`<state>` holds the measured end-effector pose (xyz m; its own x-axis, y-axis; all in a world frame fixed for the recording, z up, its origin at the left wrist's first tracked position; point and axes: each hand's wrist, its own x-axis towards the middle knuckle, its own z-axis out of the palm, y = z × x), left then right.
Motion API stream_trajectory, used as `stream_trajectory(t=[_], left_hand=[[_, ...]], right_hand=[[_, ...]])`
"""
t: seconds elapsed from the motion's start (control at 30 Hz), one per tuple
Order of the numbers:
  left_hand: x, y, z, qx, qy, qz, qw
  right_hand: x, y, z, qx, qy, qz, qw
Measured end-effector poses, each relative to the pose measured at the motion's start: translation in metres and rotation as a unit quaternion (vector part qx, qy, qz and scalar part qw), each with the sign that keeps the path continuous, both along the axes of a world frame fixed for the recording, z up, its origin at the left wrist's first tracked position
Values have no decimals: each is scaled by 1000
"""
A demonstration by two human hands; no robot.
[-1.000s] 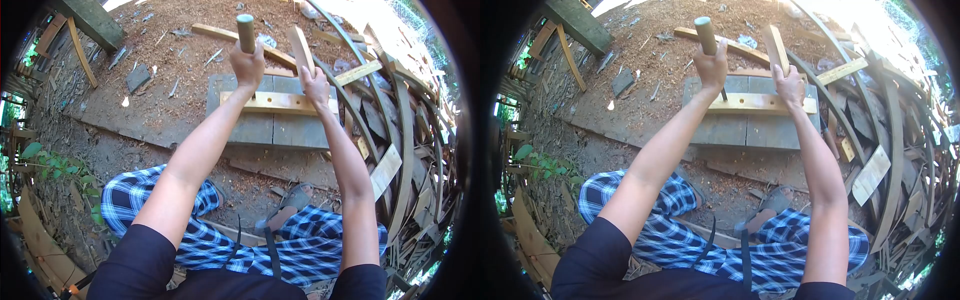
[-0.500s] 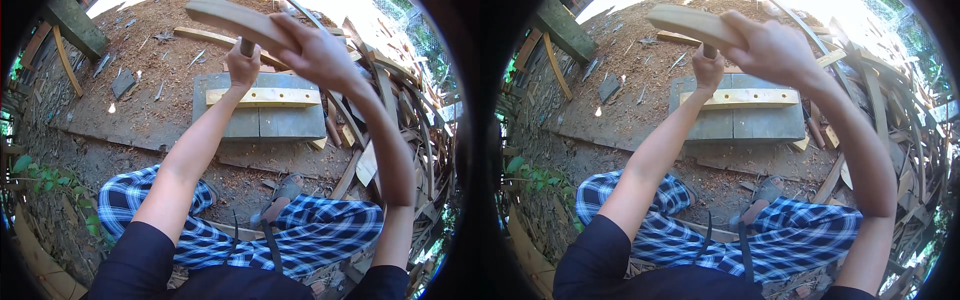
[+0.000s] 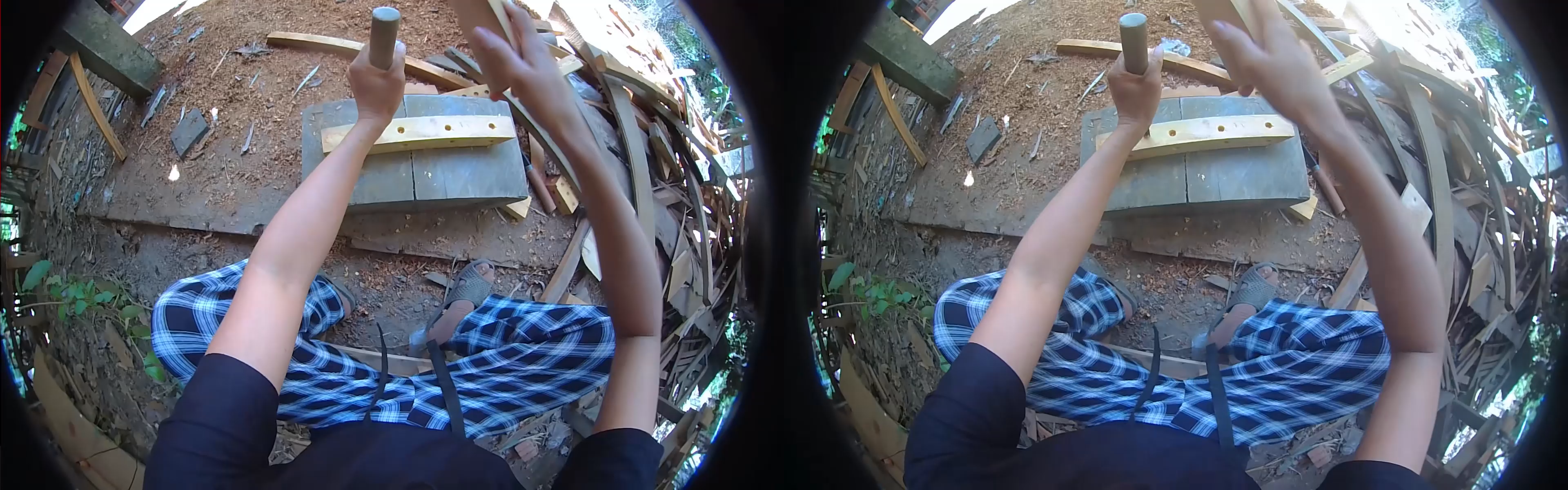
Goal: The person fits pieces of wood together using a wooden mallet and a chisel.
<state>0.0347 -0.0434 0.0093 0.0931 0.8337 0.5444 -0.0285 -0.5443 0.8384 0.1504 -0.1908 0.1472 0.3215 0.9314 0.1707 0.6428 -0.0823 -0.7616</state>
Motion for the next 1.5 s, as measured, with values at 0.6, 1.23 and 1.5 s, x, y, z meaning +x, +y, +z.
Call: stream_trajectory(t=[0.6, 1.23, 1.5], left_hand=[[-33, 42, 12, -254, -216, -43, 942], [-65, 68, 18, -308, -367, 147, 865], [-44, 46, 21, -301, -357, 108, 878]], right_hand=[[24, 28, -199, 78, -221, -240, 942], [7, 17, -186, -119, -255, -281, 918], [-7, -22, -168, -199, -159, -206, 945]])
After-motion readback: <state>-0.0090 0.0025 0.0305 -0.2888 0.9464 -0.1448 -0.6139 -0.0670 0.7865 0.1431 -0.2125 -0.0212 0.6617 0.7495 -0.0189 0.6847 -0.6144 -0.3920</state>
